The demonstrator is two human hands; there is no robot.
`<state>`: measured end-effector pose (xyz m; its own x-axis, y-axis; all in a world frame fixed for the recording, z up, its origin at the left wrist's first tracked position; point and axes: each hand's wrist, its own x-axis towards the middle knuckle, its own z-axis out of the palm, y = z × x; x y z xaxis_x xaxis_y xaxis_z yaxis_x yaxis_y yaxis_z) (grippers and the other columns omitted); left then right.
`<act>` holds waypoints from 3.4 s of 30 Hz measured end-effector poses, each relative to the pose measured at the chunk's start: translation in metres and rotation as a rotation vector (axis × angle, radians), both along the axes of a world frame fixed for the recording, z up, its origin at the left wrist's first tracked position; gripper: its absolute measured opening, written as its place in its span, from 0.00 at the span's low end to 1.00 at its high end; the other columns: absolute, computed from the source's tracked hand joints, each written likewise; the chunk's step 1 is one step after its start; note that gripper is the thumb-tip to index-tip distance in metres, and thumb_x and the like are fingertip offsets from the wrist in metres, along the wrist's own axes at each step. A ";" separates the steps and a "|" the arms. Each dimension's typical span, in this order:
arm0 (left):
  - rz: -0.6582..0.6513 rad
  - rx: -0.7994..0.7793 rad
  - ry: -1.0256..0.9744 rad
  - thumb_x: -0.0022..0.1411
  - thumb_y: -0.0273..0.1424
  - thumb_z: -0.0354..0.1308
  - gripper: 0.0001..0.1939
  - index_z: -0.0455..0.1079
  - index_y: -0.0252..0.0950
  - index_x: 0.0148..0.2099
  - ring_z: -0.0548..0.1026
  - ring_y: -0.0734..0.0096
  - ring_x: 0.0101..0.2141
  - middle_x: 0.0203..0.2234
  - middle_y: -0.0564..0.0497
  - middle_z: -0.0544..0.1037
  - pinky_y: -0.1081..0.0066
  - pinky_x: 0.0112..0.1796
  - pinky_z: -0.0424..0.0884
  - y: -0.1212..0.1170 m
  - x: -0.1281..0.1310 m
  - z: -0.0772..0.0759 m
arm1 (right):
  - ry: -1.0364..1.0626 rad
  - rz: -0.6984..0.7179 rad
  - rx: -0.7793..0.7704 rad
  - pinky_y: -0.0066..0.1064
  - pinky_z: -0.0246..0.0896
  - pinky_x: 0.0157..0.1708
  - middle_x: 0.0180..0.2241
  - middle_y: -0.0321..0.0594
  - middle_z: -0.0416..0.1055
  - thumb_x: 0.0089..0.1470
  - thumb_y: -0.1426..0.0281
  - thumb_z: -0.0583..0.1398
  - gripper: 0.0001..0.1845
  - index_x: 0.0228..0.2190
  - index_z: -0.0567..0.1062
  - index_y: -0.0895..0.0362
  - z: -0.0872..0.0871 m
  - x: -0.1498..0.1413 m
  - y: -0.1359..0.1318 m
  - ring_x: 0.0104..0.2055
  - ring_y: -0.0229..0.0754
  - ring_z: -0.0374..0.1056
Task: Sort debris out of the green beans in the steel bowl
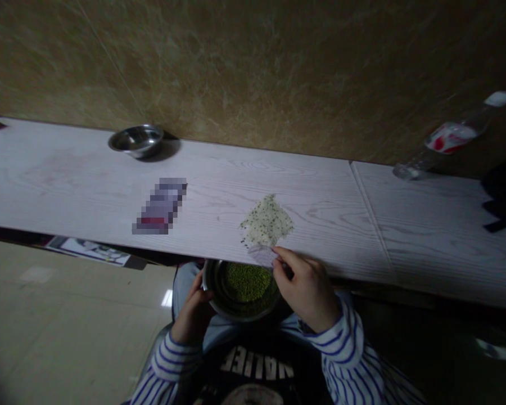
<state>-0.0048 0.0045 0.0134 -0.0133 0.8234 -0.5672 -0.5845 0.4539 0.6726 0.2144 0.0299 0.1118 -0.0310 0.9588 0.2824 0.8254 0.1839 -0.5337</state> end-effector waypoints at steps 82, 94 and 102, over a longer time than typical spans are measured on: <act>0.038 0.029 -0.020 0.44 0.26 0.60 0.34 0.68 0.43 0.57 0.73 0.60 0.37 0.43 0.47 0.77 0.69 0.28 0.70 0.000 -0.008 0.005 | 0.024 -0.039 -0.027 0.31 0.72 0.31 0.32 0.45 0.82 0.56 0.69 0.57 0.16 0.43 0.81 0.59 -0.011 -0.010 0.021 0.30 0.44 0.78; 0.063 0.049 -0.023 0.45 0.26 0.60 0.30 0.70 0.44 0.54 0.73 0.66 0.31 0.40 0.49 0.77 0.72 0.25 0.68 -0.004 -0.017 0.004 | 0.029 0.003 -0.050 0.32 0.73 0.33 0.35 0.45 0.82 0.57 0.70 0.57 0.16 0.44 0.80 0.59 -0.010 -0.019 0.031 0.32 0.45 0.78; 0.068 0.089 -0.005 0.45 0.27 0.61 0.30 0.71 0.43 0.54 0.69 0.68 0.26 0.32 0.51 0.78 0.72 0.24 0.65 -0.010 -0.031 -0.001 | 0.051 0.132 -0.131 0.32 0.74 0.37 0.37 0.42 0.82 0.57 0.72 0.57 0.15 0.44 0.80 0.56 -0.004 -0.032 0.029 0.33 0.42 0.78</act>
<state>-0.0359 -0.0051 0.0121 -0.0680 0.8678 -0.4923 -0.6154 0.3519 0.7053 0.1826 0.0586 0.1078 -0.1478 0.9761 0.1595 0.7698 0.2148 -0.6011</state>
